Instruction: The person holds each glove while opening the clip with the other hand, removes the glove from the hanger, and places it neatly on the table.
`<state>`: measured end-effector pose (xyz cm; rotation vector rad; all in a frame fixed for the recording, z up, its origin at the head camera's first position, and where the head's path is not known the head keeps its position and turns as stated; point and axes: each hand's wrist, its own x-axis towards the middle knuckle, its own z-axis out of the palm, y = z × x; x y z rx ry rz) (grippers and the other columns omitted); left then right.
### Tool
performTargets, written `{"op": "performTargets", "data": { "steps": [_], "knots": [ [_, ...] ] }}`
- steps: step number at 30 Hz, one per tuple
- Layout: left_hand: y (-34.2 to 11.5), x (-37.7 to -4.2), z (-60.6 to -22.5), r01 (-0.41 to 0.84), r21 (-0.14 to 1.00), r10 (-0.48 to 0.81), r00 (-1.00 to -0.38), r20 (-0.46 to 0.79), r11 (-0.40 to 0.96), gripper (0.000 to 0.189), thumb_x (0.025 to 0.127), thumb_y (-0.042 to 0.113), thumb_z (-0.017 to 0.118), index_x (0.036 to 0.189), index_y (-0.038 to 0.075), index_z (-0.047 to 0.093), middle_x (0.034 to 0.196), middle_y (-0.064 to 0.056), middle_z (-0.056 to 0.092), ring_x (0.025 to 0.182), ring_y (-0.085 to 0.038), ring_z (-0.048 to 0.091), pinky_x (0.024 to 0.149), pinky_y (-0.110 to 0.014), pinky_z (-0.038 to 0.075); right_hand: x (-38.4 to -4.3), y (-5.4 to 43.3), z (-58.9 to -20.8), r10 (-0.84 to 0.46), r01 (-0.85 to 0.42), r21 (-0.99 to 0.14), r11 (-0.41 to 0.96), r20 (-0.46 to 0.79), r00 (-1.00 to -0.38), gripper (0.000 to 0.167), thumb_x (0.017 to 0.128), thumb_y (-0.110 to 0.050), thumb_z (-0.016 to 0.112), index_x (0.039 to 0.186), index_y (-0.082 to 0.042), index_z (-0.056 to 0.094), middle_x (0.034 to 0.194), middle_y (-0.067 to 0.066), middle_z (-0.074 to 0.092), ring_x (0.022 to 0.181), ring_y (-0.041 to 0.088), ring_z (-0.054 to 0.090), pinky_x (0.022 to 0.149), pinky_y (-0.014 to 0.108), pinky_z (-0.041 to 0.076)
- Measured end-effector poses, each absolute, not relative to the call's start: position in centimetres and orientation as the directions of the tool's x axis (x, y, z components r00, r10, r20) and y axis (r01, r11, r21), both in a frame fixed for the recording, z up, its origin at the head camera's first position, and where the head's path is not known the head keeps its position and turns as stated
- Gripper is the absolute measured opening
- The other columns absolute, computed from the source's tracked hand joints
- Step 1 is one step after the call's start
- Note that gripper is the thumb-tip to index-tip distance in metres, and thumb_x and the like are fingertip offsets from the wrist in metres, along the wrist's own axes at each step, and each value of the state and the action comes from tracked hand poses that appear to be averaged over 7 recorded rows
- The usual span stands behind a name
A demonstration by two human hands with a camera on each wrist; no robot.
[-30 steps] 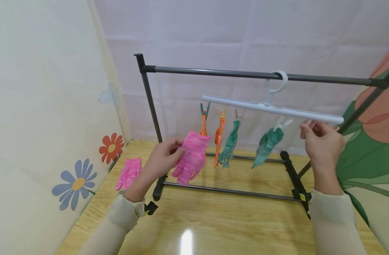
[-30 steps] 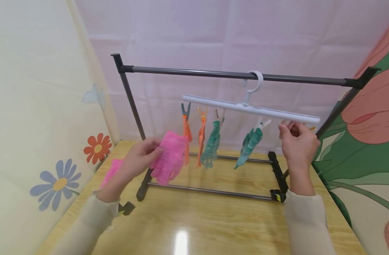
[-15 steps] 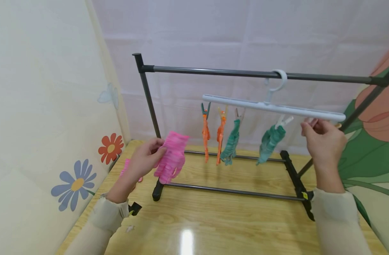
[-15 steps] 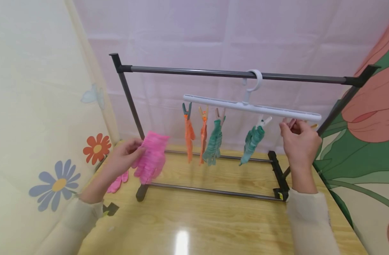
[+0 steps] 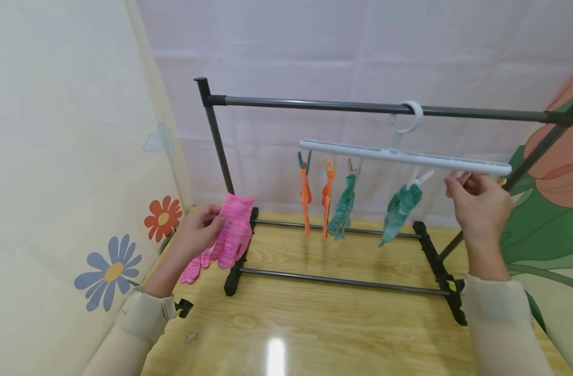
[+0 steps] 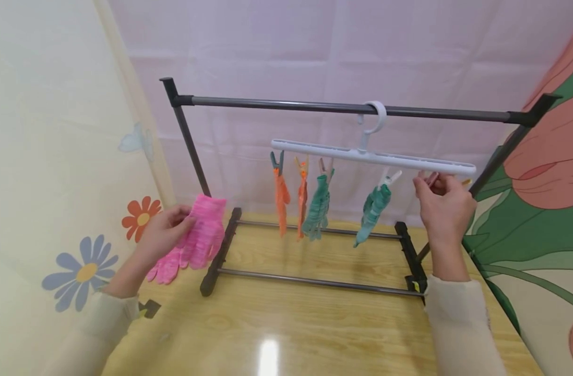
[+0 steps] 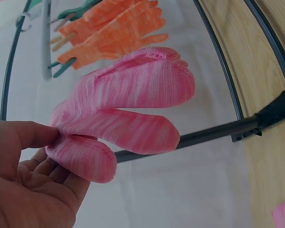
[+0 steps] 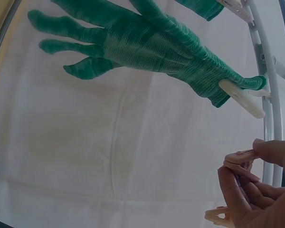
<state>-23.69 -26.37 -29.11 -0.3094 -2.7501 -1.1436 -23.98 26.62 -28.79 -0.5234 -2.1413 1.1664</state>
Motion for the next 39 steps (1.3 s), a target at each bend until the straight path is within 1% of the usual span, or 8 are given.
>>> {"op": "performTargets", "data": {
  "steps": [6, 9, 13, 18, 21, 27, 32, 39],
  "knots": [
    [-27.8, -23.4, -29.6, 0.171, 0.674, 0.061, -0.981, 0.183, 0.719, 0.026, 0.103, 0.026, 0.059, 0.119, 0.006, 0.065, 0.113, -0.014, 0.072, 0.104, -0.030, 0.066, 0.086, -0.041, 0.050, -24.2, 26.8, -28.9, 0.600, 0.024, -0.860, 0.510, 0.336, -0.726, 0.020, 0.092, -0.042, 0.071, 0.089, -0.022, 0.068, 0.071, -0.038, 0.054, 0.071, -0.016, 0.056, 0.061, 0.008, 0.041],
    [-28.6, -23.6, -29.9, 0.151, 0.676, 0.038, -0.983, 0.179, 0.721, 0.028, 0.103, 0.026, 0.059, 0.120, 0.005, 0.065, 0.114, -0.016, 0.072, 0.107, -0.032, 0.065, 0.087, -0.042, 0.050, -24.4, 26.9, -29.0, 0.585, 0.009, -0.861, 0.508, 0.338, -0.737, 0.022, 0.093, -0.040, 0.070, 0.090, -0.018, 0.068, 0.072, -0.036, 0.056, 0.072, -0.014, 0.057, 0.060, 0.009, 0.040],
    [-29.8, -23.9, -30.4, 0.132, 0.671, 0.008, -0.983, 0.185, 0.729, 0.031, 0.103, 0.026, 0.060, 0.122, 0.004, 0.065, 0.113, -0.018, 0.071, 0.103, -0.030, 0.065, 0.083, -0.037, 0.049, -24.7, 26.9, -29.1, 0.571, 0.003, -0.856, 0.517, 0.342, -0.747, 0.027, 0.094, -0.038, 0.069, 0.093, -0.011, 0.068, 0.072, -0.035, 0.057, 0.073, -0.012, 0.057, 0.060, 0.009, 0.040],
    [-31.3, -24.1, -30.8, 0.099, 0.678, -0.024, -0.985, 0.170, 0.729, 0.029, 0.102, 0.028, 0.060, 0.119, 0.005, 0.065, 0.107, -0.016, 0.071, 0.086, -0.020, 0.061, 0.071, -0.029, 0.049, -24.9, 26.9, -29.1, 0.563, 0.021, -0.848, 0.530, 0.333, -0.757, 0.026, 0.095, -0.039, 0.067, 0.095, -0.013, 0.068, 0.071, -0.035, 0.055, 0.073, -0.012, 0.057, 0.060, 0.010, 0.040],
    [-32.0, -24.1, -31.0, 0.084, 0.697, -0.032, -0.988, 0.152, 0.712, 0.028, 0.102, 0.028, 0.061, 0.117, 0.005, 0.064, 0.105, -0.016, 0.072, 0.078, -0.014, 0.059, 0.066, -0.028, 0.048, -25.0, 26.8, -29.1, 0.559, 0.029, -0.846, 0.532, 0.325, -0.763, 0.027, 0.096, -0.041, 0.065, 0.096, -0.014, 0.069, 0.071, -0.036, 0.055, 0.073, -0.011, 0.056, 0.059, 0.011, 0.039],
    [-33.1, -24.3, -31.3, 0.061, 0.709, -0.040, -0.991, 0.124, 0.703, 0.034, 0.103, 0.029, 0.059, 0.121, 0.001, 0.063, 0.109, -0.017, 0.071, 0.080, -0.009, 0.058, 0.068, -0.026, 0.049, -25.2, 26.7, -29.0, 0.548, 0.031, -0.839, 0.544, 0.327, -0.770, 0.030, 0.095, -0.042, 0.065, 0.096, -0.013, 0.069, 0.070, -0.037, 0.054, 0.073, -0.012, 0.056, 0.059, 0.012, 0.039],
    [-33.6, -24.6, -31.6, 0.038, 0.724, -0.047, -0.994, 0.097, 0.689, 0.031, 0.103, 0.025, 0.059, 0.119, -0.002, 0.062, 0.103, -0.017, 0.071, 0.074, -0.009, 0.057, 0.066, -0.026, 0.048, -25.2, 26.6, -28.9, 0.547, 0.024, -0.826, 0.562, 0.350, -0.760, 0.032, 0.095, -0.043, 0.065, 0.094, -0.011, 0.067, 0.069, -0.038, 0.053, 0.073, -0.013, 0.055, 0.059, 0.012, 0.039],
    [-33.7, -25.0, -32.8, -0.007, 0.733, -0.075, -0.995, 0.060, 0.680, 0.032, 0.102, 0.023, 0.059, 0.121, -0.003, 0.061, 0.106, -0.019, 0.069, 0.080, -0.014, 0.057, 0.065, -0.025, 0.049, -25.3, 26.5, -28.9, 0.543, 0.017, -0.813, 0.581, 0.372, -0.753, 0.032, 0.095, -0.045, 0.065, 0.092, -0.013, 0.068, 0.069, -0.039, 0.052, 0.072, -0.014, 0.055, 0.058, 0.013, 0.038]
  ]
}}
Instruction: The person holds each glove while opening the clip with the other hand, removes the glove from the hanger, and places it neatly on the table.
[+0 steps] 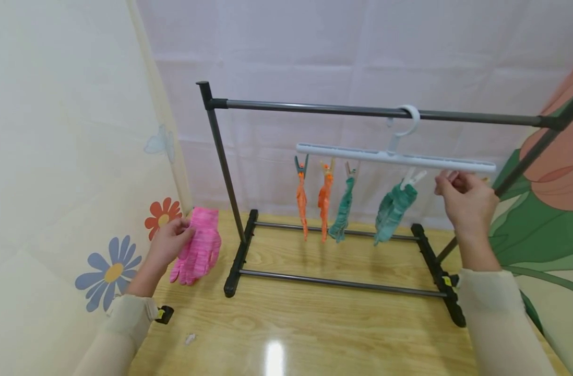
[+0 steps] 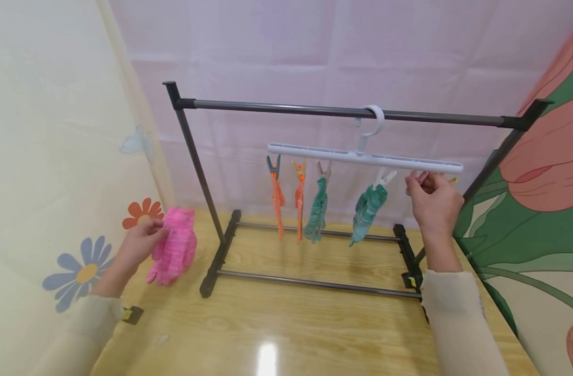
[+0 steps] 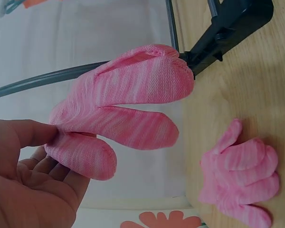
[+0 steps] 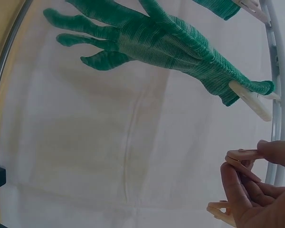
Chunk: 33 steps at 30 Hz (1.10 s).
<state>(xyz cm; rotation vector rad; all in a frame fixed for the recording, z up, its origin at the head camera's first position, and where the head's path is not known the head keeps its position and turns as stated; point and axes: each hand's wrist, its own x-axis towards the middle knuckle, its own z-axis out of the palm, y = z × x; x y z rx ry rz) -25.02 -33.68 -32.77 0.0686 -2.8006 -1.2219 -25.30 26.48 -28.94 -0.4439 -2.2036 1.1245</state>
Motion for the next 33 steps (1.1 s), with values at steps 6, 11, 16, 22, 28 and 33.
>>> {"op": "performTargets", "data": {
  "steps": [6, 11, 16, 22, 28, 33],
  "knots": [
    [-33.4, -25.6, -33.9, -0.033, 0.749, -0.078, -0.997, 0.026, 0.661, 0.033, 0.102, 0.022, 0.060, 0.123, -0.004, 0.061, 0.111, -0.020, 0.068, 0.080, -0.010, 0.057, 0.066, -0.024, 0.049, -25.3, 26.6, -29.1, 0.540, 0.022, -0.806, 0.592, 0.376, -0.753, 0.033, 0.095, -0.047, 0.063, 0.090, -0.014, 0.067, 0.068, -0.039, 0.051, 0.073, -0.015, 0.054, 0.059, 0.014, 0.038],
    [-33.3, -26.1, -34.9, -0.072, 0.755, -0.065, -0.997, -0.040, 0.652, 0.037, 0.103, 0.025, 0.057, 0.128, -0.002, 0.059, 0.116, -0.020, 0.067, 0.088, -0.018, 0.060, 0.069, -0.027, 0.049, -25.3, 26.5, -29.1, 0.538, 0.019, -0.805, 0.593, 0.379, -0.753, 0.032, 0.095, -0.047, 0.063, 0.087, -0.017, 0.066, 0.070, -0.037, 0.055, 0.072, -0.014, 0.054, 0.059, 0.015, 0.039],
    [-33.5, -26.9, -36.2, -0.089, 0.757, -0.056, -0.996, -0.069, 0.647, 0.039, 0.103, 0.025, 0.057, 0.129, -0.003, 0.059, 0.123, -0.023, 0.065, 0.103, -0.025, 0.062, 0.075, -0.027, 0.049, -25.4, 26.5, -29.1, 0.534, 0.009, -0.801, 0.598, 0.391, -0.750, 0.030, 0.095, -0.046, 0.064, 0.086, -0.017, 0.066, 0.071, -0.035, 0.056, 0.072, -0.014, 0.055, 0.060, 0.015, 0.039],
    [-33.9, -27.7, -37.6, -0.131, 0.766, -0.052, -0.991, -0.127, 0.629, 0.041, 0.104, 0.022, 0.054, 0.133, -0.006, 0.055, 0.125, -0.024, 0.062, 0.108, -0.027, 0.059, 0.080, -0.029, 0.048, -25.4, 26.6, -29.0, 0.542, 0.028, -0.806, 0.592, 0.371, -0.754, 0.027, 0.095, -0.047, 0.063, 0.083, -0.022, 0.065, 0.075, -0.030, 0.061, 0.072, -0.014, 0.055, 0.059, 0.015, 0.039],
    [-34.1, -27.9, -38.6, -0.152, 0.761, -0.071, -0.988, -0.138, 0.631, 0.040, 0.103, 0.020, 0.054, 0.130, -0.008, 0.056, 0.126, -0.025, 0.060, 0.112, -0.032, 0.056, 0.086, -0.035, 0.047, -25.4, 26.6, -29.0, 0.540, 0.054, -0.792, 0.608, 0.364, -0.759, 0.033, 0.094, -0.050, 0.062, 0.085, -0.018, 0.067, 0.070, -0.039, 0.052, 0.071, -0.011, 0.052, 0.057, 0.017, 0.036],
    [-34.2, -28.2, -39.4, -0.186, 0.750, -0.093, -0.982, -0.165, 0.634, 0.040, 0.103, 0.021, 0.053, 0.131, -0.008, 0.055, 0.129, -0.026, 0.058, 0.114, -0.033, 0.054, 0.091, -0.041, 0.046, -25.5, 26.7, -28.9, 0.529, 0.069, -0.790, 0.609, 0.340, -0.778, 0.033, 0.096, -0.049, 0.060, 0.088, -0.018, 0.066, 0.071, -0.039, 0.053, 0.071, -0.010, 0.051, 0.059, 0.019, 0.036]
  ]
}}
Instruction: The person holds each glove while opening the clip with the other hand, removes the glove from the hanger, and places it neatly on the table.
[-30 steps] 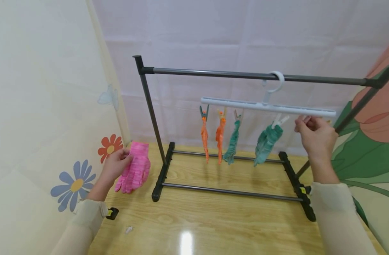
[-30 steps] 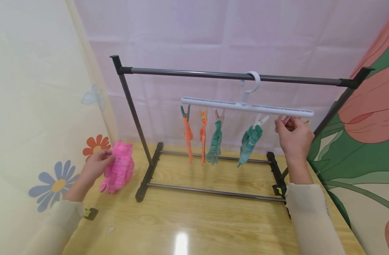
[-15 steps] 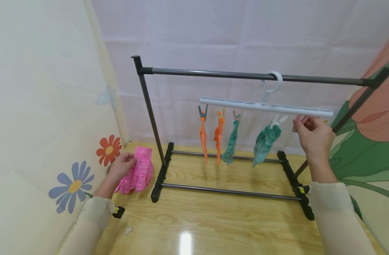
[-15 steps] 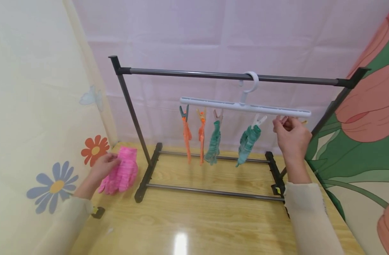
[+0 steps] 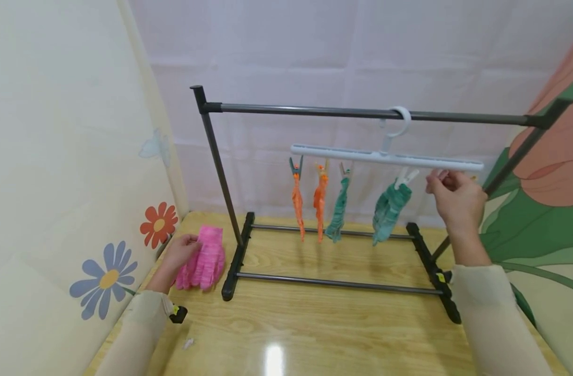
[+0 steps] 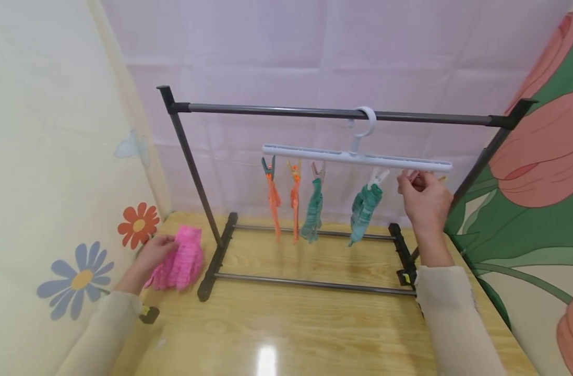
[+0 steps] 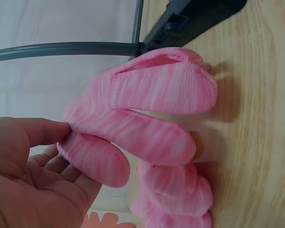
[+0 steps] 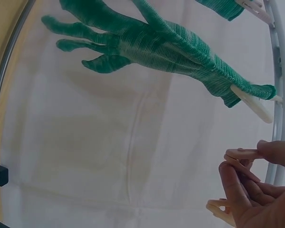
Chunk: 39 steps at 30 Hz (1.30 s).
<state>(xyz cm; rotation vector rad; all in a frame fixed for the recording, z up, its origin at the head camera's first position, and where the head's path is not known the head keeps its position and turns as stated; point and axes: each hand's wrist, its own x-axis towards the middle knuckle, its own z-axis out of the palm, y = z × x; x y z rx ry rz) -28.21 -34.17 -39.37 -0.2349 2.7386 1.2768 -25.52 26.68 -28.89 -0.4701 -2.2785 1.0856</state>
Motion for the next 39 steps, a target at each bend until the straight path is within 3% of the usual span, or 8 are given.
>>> {"op": "performTargets", "data": {
  "steps": [5, 10, 14, 18, 24, 32, 39],
  "knots": [
    [-34.5, -28.5, -40.3, -0.192, 0.745, -0.092, -0.980, -0.174, 0.639, 0.039, 0.103, 0.018, 0.052, 0.130, -0.010, 0.054, 0.128, -0.028, 0.057, 0.111, -0.035, 0.054, 0.088, -0.042, 0.046, -25.7, 26.7, -28.9, 0.533, 0.068, -0.789, 0.611, 0.347, -0.772, 0.031, 0.095, -0.049, 0.062, 0.087, -0.020, 0.066, 0.076, -0.035, 0.060, 0.073, -0.013, 0.052, 0.060, 0.016, 0.038],
    [-34.6, -28.6, -40.9, -0.181, 0.748, -0.084, -0.982, -0.167, 0.639, 0.038, 0.102, 0.015, 0.051, 0.130, -0.011, 0.053, 0.128, -0.029, 0.056, 0.111, -0.036, 0.054, 0.088, -0.042, 0.046, -25.9, 26.7, -29.1, 0.529, 0.044, -0.791, 0.611, 0.366, -0.766, 0.033, 0.095, -0.049, 0.062, 0.091, -0.017, 0.067, 0.072, -0.037, 0.056, 0.073, -0.014, 0.052, 0.059, 0.015, 0.038],
    [-34.5, -28.6, -41.0, -0.176, 0.729, -0.077, -0.983, -0.167, 0.661, 0.040, 0.101, 0.013, 0.050, 0.130, -0.014, 0.051, 0.130, -0.032, 0.054, 0.114, -0.040, 0.053, 0.093, -0.048, 0.046, -26.1, 26.7, -29.3, 0.524, 0.035, -0.784, 0.620, 0.381, -0.762, 0.032, 0.095, -0.049, 0.062, 0.091, -0.017, 0.067, 0.070, -0.039, 0.051, 0.072, -0.016, 0.052, 0.060, 0.016, 0.037],
    [-34.5, -28.7, -41.2, -0.170, 0.700, -0.070, -0.983, -0.170, 0.693, 0.041, 0.100, 0.012, 0.049, 0.131, -0.015, 0.050, 0.132, -0.035, 0.053, 0.119, -0.044, 0.051, 0.098, -0.054, 0.044, -26.2, 26.7, -29.4, 0.531, 0.034, -0.779, 0.626, 0.394, -0.750, 0.030, 0.094, -0.051, 0.062, 0.084, -0.023, 0.066, 0.075, -0.032, 0.061, 0.071, -0.013, 0.051, 0.059, 0.018, 0.036],
    [-34.5, -29.2, -41.6, -0.158, 0.682, -0.055, -0.984, -0.170, 0.714, 0.044, 0.099, 0.012, 0.048, 0.132, -0.017, 0.049, 0.132, -0.036, 0.053, 0.119, -0.045, 0.052, 0.099, -0.054, 0.044, -26.1, 26.8, -29.2, 0.528, 0.033, -0.783, 0.621, 0.387, -0.756, 0.032, 0.095, -0.049, 0.062, 0.088, -0.018, 0.067, 0.070, -0.039, 0.052, 0.072, -0.014, 0.052, 0.059, 0.017, 0.036],
    [-34.3, -29.0, -41.7, -0.199, 0.660, -0.028, -0.965, -0.261, 0.724, 0.048, 0.103, 0.016, 0.048, 0.138, -0.015, 0.043, 0.138, -0.036, 0.049, 0.129, -0.049, 0.047, 0.107, -0.058, 0.040, -25.9, 26.7, -29.0, 0.531, 0.056, -0.792, 0.608, 0.353, -0.770, 0.033, 0.095, -0.049, 0.062, 0.093, -0.017, 0.067, 0.070, -0.039, 0.051, 0.072, -0.014, 0.052, 0.058, 0.015, 0.037],
    [-33.9, -28.3, -41.5, -0.148, 0.615, 0.023, -0.965, -0.261, 0.775, 0.056, 0.104, 0.019, 0.048, 0.142, -0.020, 0.036, 0.144, -0.041, 0.042, 0.134, -0.054, 0.041, 0.111, -0.059, 0.036, -25.9, 26.8, -29.1, 0.542, 0.076, -0.795, 0.602, 0.337, -0.770, 0.030, 0.094, -0.053, 0.061, 0.088, -0.024, 0.067, 0.084, -0.026, 0.067, 0.073, -0.013, 0.052, 0.058, 0.016, 0.037]
  ]
}}
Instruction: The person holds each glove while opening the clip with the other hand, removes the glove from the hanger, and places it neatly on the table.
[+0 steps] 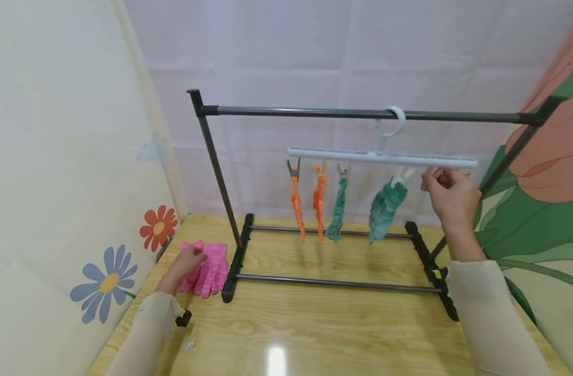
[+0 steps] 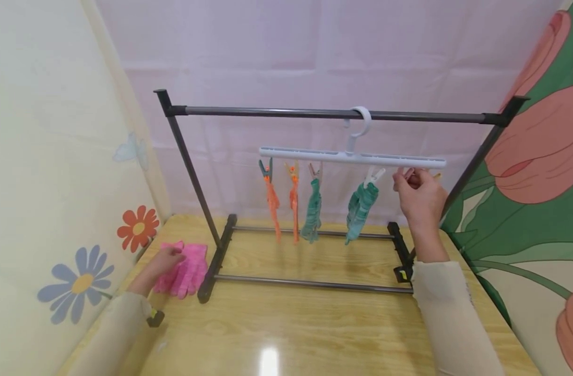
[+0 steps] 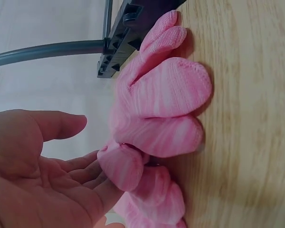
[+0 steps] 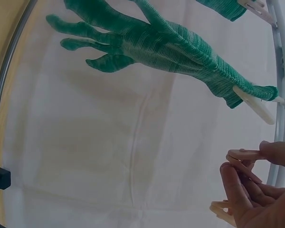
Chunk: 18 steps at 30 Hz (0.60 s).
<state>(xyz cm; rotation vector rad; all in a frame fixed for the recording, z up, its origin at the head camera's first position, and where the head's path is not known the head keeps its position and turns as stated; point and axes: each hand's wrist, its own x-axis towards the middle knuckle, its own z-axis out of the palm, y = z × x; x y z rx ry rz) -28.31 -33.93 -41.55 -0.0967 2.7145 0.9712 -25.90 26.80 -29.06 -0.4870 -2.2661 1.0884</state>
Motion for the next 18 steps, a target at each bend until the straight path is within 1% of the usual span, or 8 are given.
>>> {"op": "performTargets", "data": {
  "steps": [4, 7, 9, 10, 14, 18],
  "knots": [
    [-33.61, -28.09, -41.39, -0.142, 0.596, 0.016, -0.968, -0.252, 0.790, 0.058, 0.103, 0.020, 0.048, 0.143, -0.020, 0.035, 0.143, -0.041, 0.042, 0.133, -0.055, 0.041, 0.112, -0.059, 0.035, -25.91, 26.77, -29.09, 0.549, 0.074, -0.794, 0.603, 0.346, -0.760, 0.032, 0.094, -0.053, 0.061, 0.089, -0.022, 0.066, 0.081, -0.030, 0.062, 0.073, -0.013, 0.051, 0.061, 0.018, 0.038],
    [-33.48, -28.08, -41.35, -0.142, 0.578, 0.008, -0.968, -0.249, 0.804, 0.058, 0.104, 0.021, 0.048, 0.143, -0.019, 0.036, 0.143, -0.041, 0.043, 0.133, -0.054, 0.042, 0.112, -0.059, 0.035, -25.93, 26.77, -29.00, 0.559, 0.074, -0.800, 0.595, 0.346, -0.753, 0.032, 0.094, -0.052, 0.061, 0.091, -0.020, 0.065, 0.079, -0.033, 0.057, 0.073, -0.014, 0.051, 0.064, 0.019, 0.038],
    [-33.36, -28.06, -41.22, -0.140, 0.567, 0.007, -0.968, -0.249, 0.812, 0.057, 0.104, 0.021, 0.048, 0.144, -0.019, 0.036, 0.143, -0.040, 0.043, 0.134, -0.054, 0.042, 0.112, -0.059, 0.035, -25.97, 26.80, -28.88, 0.569, 0.077, -0.807, 0.585, 0.342, -0.748, 0.030, 0.094, -0.051, 0.061, 0.093, -0.021, 0.065, 0.079, -0.033, 0.055, 0.073, -0.014, 0.051, 0.065, 0.018, 0.039],
    [-33.30, -28.02, -41.15, -0.140, 0.562, 0.007, -0.968, -0.251, 0.815, 0.057, 0.105, 0.022, 0.047, 0.144, -0.018, 0.036, 0.143, -0.040, 0.043, 0.134, -0.054, 0.042, 0.112, -0.059, 0.035, -26.01, 26.82, -28.83, 0.575, 0.081, -0.813, 0.577, 0.334, -0.747, 0.028, 0.094, -0.050, 0.061, 0.094, -0.023, 0.064, 0.079, -0.034, 0.055, 0.073, -0.015, 0.051, 0.065, 0.018, 0.039],
    [-33.01, -27.84, -40.77, -0.148, 0.558, 0.002, -0.966, -0.258, 0.817, 0.057, 0.105, 0.022, 0.047, 0.145, -0.018, 0.035, 0.144, -0.039, 0.043, 0.135, -0.054, 0.041, 0.112, -0.060, 0.034, -26.18, 26.93, -28.63, 0.595, 0.088, -0.833, 0.546, 0.312, -0.740, 0.023, 0.094, -0.051, 0.062, 0.096, -0.028, 0.062, 0.081, -0.034, 0.054, 0.074, -0.017, 0.052, 0.064, 0.015, 0.040],
    [-32.93, -27.68, -40.64, -0.147, 0.563, 0.006, -0.966, -0.260, 0.814, 0.057, 0.105, 0.021, 0.047, 0.144, -0.018, 0.036, 0.146, -0.038, 0.041, 0.137, -0.053, 0.038, 0.113, -0.060, 0.032, -26.26, 26.96, -28.54, 0.602, 0.087, -0.836, 0.542, 0.314, -0.734, 0.023, 0.094, -0.050, 0.062, 0.101, -0.028, 0.063, 0.088, -0.029, 0.060, 0.074, -0.019, 0.052, 0.065, 0.015, 0.040]
  ]
}}
